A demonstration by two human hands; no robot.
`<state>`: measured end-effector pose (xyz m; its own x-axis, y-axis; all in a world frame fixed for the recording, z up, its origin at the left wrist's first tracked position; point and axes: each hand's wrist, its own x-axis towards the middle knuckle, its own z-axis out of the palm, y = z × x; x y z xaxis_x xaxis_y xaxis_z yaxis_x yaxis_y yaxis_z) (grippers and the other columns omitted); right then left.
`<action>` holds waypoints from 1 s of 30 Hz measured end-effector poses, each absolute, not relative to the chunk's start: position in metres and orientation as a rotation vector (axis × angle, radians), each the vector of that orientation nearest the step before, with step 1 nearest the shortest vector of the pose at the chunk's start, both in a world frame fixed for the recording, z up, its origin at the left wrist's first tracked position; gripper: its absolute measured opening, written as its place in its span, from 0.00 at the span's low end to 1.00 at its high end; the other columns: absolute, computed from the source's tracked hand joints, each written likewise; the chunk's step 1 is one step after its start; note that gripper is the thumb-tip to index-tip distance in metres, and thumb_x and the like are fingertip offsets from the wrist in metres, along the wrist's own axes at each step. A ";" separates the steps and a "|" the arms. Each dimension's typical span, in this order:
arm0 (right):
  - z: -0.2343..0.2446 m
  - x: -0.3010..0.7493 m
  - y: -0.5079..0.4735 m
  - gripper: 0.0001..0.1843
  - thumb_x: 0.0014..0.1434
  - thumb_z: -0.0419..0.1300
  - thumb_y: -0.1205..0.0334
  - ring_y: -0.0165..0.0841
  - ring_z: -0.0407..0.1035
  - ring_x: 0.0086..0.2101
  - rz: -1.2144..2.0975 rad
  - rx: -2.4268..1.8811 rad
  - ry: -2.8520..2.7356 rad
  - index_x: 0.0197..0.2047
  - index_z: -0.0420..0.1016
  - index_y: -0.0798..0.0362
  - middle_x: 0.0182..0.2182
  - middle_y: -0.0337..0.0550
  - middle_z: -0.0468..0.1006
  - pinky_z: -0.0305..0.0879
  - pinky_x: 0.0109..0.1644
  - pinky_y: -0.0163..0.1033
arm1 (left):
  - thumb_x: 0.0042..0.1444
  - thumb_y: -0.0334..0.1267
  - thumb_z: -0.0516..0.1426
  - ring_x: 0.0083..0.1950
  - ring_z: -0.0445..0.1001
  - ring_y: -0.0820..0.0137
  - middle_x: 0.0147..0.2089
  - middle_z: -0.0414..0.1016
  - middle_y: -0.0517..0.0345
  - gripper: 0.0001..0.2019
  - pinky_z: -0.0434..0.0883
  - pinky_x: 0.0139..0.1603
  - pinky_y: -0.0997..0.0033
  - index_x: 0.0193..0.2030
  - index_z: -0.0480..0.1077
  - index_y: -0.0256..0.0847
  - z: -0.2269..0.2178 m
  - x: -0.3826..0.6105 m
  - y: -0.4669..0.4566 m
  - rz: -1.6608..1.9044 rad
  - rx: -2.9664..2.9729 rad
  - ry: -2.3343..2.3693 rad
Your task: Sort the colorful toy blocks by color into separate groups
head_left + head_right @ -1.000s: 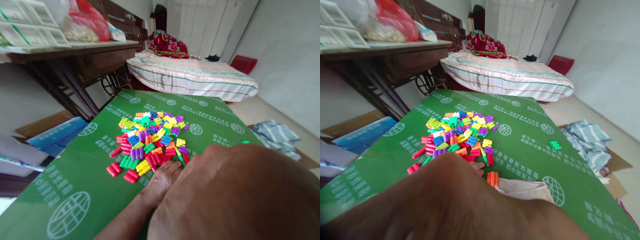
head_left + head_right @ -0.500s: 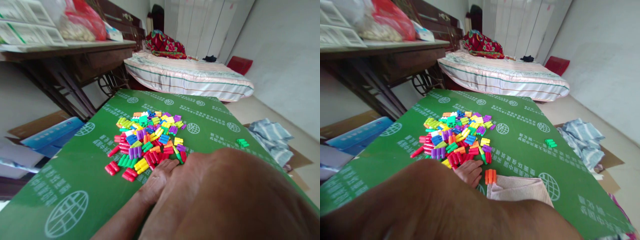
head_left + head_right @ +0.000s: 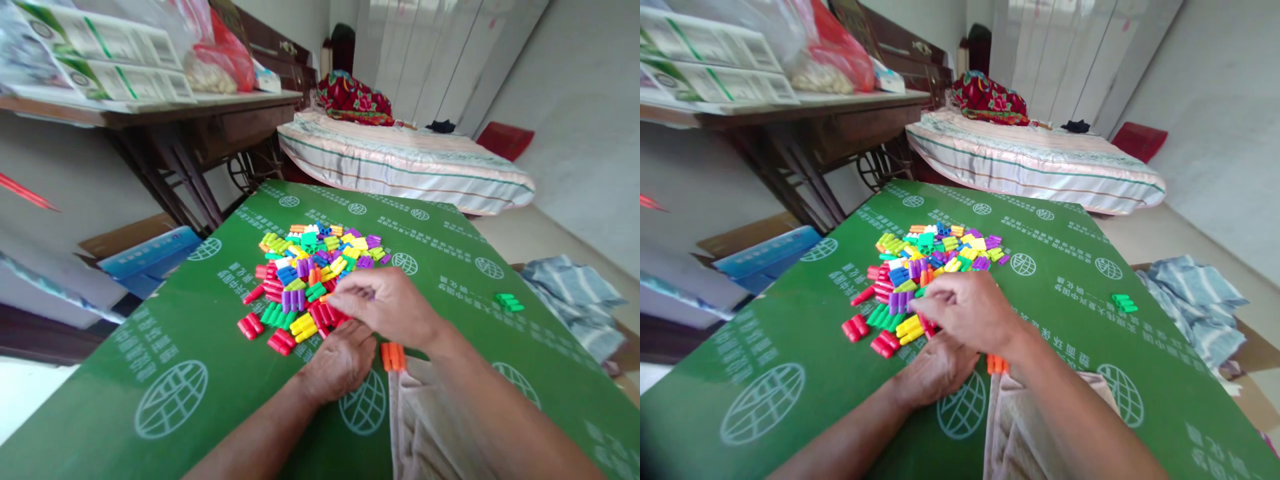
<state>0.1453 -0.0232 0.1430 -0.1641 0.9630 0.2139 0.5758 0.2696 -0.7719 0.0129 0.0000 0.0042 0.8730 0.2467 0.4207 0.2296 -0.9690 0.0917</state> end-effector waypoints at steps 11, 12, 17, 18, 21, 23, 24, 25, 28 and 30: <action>0.037 0.212 0.069 0.23 0.57 0.61 0.64 0.37 0.67 0.54 0.169 -1.922 -1.993 0.56 0.73 0.49 0.55 0.45 0.73 0.60 0.59 0.40 | 0.63 0.33 0.48 0.47 0.72 0.67 0.50 0.73 0.49 0.08 0.70 0.53 0.63 0.37 0.68 0.36 0.005 0.010 -0.004 0.609 2.963 0.426; 0.034 0.210 0.070 0.22 0.56 0.61 0.65 0.37 0.68 0.53 0.173 -1.923 -1.993 0.54 0.75 0.49 0.53 0.44 0.74 0.61 0.58 0.39 | 0.63 0.33 0.48 0.47 0.72 0.67 0.50 0.73 0.49 0.08 0.70 0.53 0.63 0.37 0.68 0.36 0.005 0.010 -0.004 0.610 2.965 0.428; 0.024 0.212 0.059 0.16 0.56 0.58 0.65 0.36 0.73 0.43 0.156 -1.986 -1.860 0.48 0.78 0.49 0.46 0.45 0.78 0.67 0.49 0.40 | 0.63 0.33 0.48 0.46 0.72 0.67 0.48 0.73 0.51 0.08 0.70 0.53 0.63 0.38 0.67 0.36 0.008 0.010 -0.005 0.589 2.972 0.440; 0.023 0.214 0.055 0.16 0.56 0.59 0.63 0.36 0.73 0.42 0.181 -1.966 -1.824 0.48 0.79 0.49 0.45 0.44 0.79 0.67 0.48 0.40 | 0.63 0.33 0.48 0.46 0.72 0.67 0.48 0.73 0.51 0.08 0.70 0.52 0.63 0.38 0.67 0.36 0.009 0.009 -0.006 0.581 2.975 0.441; 0.020 0.221 0.045 0.19 0.54 0.61 0.56 0.34 0.75 0.37 0.315 -1.858 -1.677 0.49 0.78 0.49 0.42 0.42 0.81 0.69 0.45 0.39 | 0.63 0.34 0.48 0.46 0.71 0.66 0.48 0.73 0.51 0.08 0.70 0.51 0.63 0.37 0.67 0.37 0.009 0.009 -0.006 0.572 2.983 0.447; 0.019 0.225 0.044 0.19 0.57 0.58 0.54 0.34 0.75 0.36 0.321 -1.851 -1.606 0.50 0.77 0.50 0.40 0.41 0.82 0.70 0.44 0.39 | 0.63 0.35 0.48 0.46 0.71 0.66 0.48 0.72 0.51 0.08 0.70 0.52 0.63 0.37 0.67 0.37 0.008 0.009 -0.006 0.572 2.981 0.448; 0.020 0.227 0.046 0.18 0.58 0.56 0.56 0.35 0.75 0.37 0.287 -1.875 -1.609 0.50 0.78 0.50 0.40 0.41 0.82 0.69 0.45 0.40 | 0.63 0.35 0.48 0.47 0.71 0.66 0.48 0.72 0.51 0.08 0.70 0.52 0.63 0.37 0.67 0.37 0.007 0.009 -0.006 0.569 2.977 0.446; 0.022 0.227 0.049 0.17 0.59 0.55 0.59 0.35 0.75 0.40 0.243 -1.897 -1.629 0.49 0.78 0.49 0.41 0.42 0.82 0.69 0.47 0.40 | 0.63 0.35 0.49 0.47 0.71 0.66 0.48 0.72 0.51 0.08 0.70 0.52 0.63 0.37 0.67 0.37 0.007 0.009 -0.005 0.564 2.971 0.443; 0.031 0.227 0.059 0.21 0.57 0.51 0.71 0.34 0.72 0.49 0.217 -1.928 -1.869 0.48 0.79 0.49 0.50 0.41 0.78 0.64 0.54 0.38 | 0.63 0.35 0.49 0.47 0.72 0.67 0.48 0.72 0.50 0.07 0.69 0.53 0.63 0.37 0.67 0.37 0.006 0.008 -0.005 0.552 2.951 0.433; 0.038 0.226 0.065 0.25 0.53 0.51 0.75 0.33 0.70 0.51 0.289 -1.930 -2.073 0.48 0.79 0.48 0.51 0.39 0.77 0.62 0.56 0.36 | 0.63 0.34 0.48 0.47 0.72 0.67 0.48 0.72 0.49 0.08 0.69 0.52 0.63 0.38 0.67 0.37 0.007 0.008 -0.004 0.558 2.944 0.427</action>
<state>0.2259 0.0647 0.0378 -0.0579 0.9954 0.0767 0.9364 0.0808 -0.3415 0.0083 -0.0044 0.0066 0.8926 0.2948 0.3410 0.2527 -0.9537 0.1630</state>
